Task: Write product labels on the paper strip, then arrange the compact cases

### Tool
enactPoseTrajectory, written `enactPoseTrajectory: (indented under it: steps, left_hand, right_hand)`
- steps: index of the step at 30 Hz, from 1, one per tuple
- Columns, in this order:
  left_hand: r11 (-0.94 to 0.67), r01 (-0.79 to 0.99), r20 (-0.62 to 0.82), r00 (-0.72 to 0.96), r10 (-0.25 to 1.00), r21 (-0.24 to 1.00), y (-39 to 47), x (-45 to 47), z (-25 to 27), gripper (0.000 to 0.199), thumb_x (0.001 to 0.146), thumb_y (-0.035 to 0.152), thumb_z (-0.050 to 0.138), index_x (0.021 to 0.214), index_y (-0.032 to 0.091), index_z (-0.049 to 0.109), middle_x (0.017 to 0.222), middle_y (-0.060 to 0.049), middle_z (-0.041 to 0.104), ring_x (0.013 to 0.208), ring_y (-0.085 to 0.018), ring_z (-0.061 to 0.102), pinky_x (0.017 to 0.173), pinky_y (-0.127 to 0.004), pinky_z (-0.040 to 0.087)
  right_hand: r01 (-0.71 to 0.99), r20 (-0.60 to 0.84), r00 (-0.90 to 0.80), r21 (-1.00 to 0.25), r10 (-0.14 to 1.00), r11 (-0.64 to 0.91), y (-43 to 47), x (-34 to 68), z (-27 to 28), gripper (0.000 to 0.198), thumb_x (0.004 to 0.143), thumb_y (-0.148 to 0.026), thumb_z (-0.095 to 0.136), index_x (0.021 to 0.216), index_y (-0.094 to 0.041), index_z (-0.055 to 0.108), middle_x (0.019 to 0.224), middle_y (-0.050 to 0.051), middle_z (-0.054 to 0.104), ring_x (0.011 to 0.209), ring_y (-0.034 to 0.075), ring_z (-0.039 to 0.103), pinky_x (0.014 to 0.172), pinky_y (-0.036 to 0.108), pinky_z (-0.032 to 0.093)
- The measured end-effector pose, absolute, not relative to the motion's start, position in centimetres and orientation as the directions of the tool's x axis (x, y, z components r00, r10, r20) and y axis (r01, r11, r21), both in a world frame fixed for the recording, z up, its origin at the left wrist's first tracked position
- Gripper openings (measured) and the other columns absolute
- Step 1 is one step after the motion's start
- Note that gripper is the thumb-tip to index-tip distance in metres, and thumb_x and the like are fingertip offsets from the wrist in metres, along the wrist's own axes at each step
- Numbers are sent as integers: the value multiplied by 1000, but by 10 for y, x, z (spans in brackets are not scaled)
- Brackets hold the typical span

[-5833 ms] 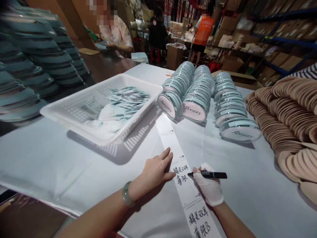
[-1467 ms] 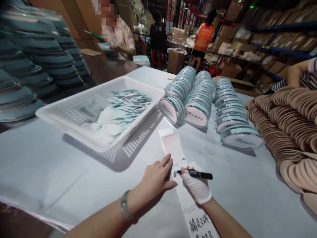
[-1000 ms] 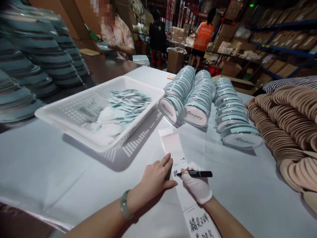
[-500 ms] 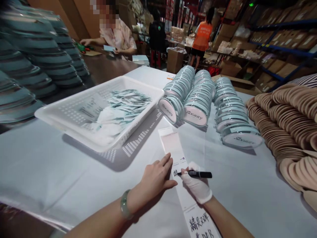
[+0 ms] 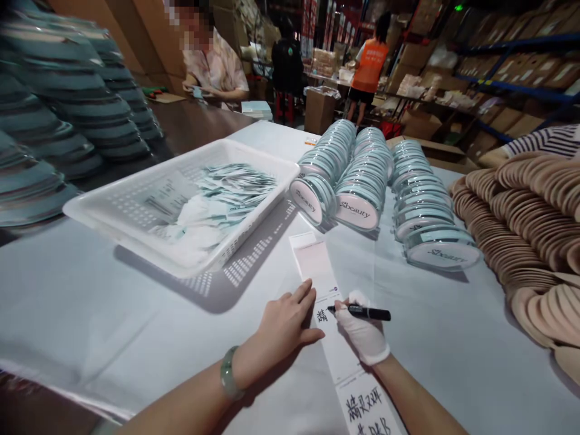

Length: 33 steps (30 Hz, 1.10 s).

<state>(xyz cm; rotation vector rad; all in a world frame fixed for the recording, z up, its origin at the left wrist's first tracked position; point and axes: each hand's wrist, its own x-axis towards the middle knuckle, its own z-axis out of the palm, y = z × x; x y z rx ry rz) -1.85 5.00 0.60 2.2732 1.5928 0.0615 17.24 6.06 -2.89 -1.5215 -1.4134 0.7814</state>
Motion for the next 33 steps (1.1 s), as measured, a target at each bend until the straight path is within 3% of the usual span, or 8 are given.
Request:
enactPoseTrajectory:
  steps: [12,19,27,33]
  left_hand:
    - [-299,901,-178,366,914,315,50,-19,6,78,84,59,73,146,18,50,165,-13,38,104,-31,70,76,-40,61]
    - [-300,899,-174,366,914,318,50,-19,6,76,85,58,73,146,21,50,165,-13,38,105,-31,70,78,-40,61]
    - [-296,898,-186,368,911,324,51,-19,8,80,84,59,74,147,17,49,165,-13,37,105,-31,70,80,-41,62]
    - [-299,899,-183,369,911,319,51,-19,7,78,84,58,74,147,20,49,165,-13,38,105,-31,70,79,-41,62]
  right_hand:
    - [381,114,107,-922,988,65,60,181,-44,44,78,-59,76,69,-22,54,66,-2,58,63,15,56,65,28,49]
    - [386,91,94,-921,991,48,58,178,-33,49,72,-65,77,65,-22,54,63,-1,57,60,16,56,62,29,51]
    - [330,71,225,-944,972,-8,56,168,-20,58,58,-71,81,59,-22,49,58,-2,52,57,15,53,61,30,51]
    - [402,98,133,-915,986,37,56,175,-27,49,69,-60,78,59,-22,50,57,-2,53,55,14,52,58,28,46]
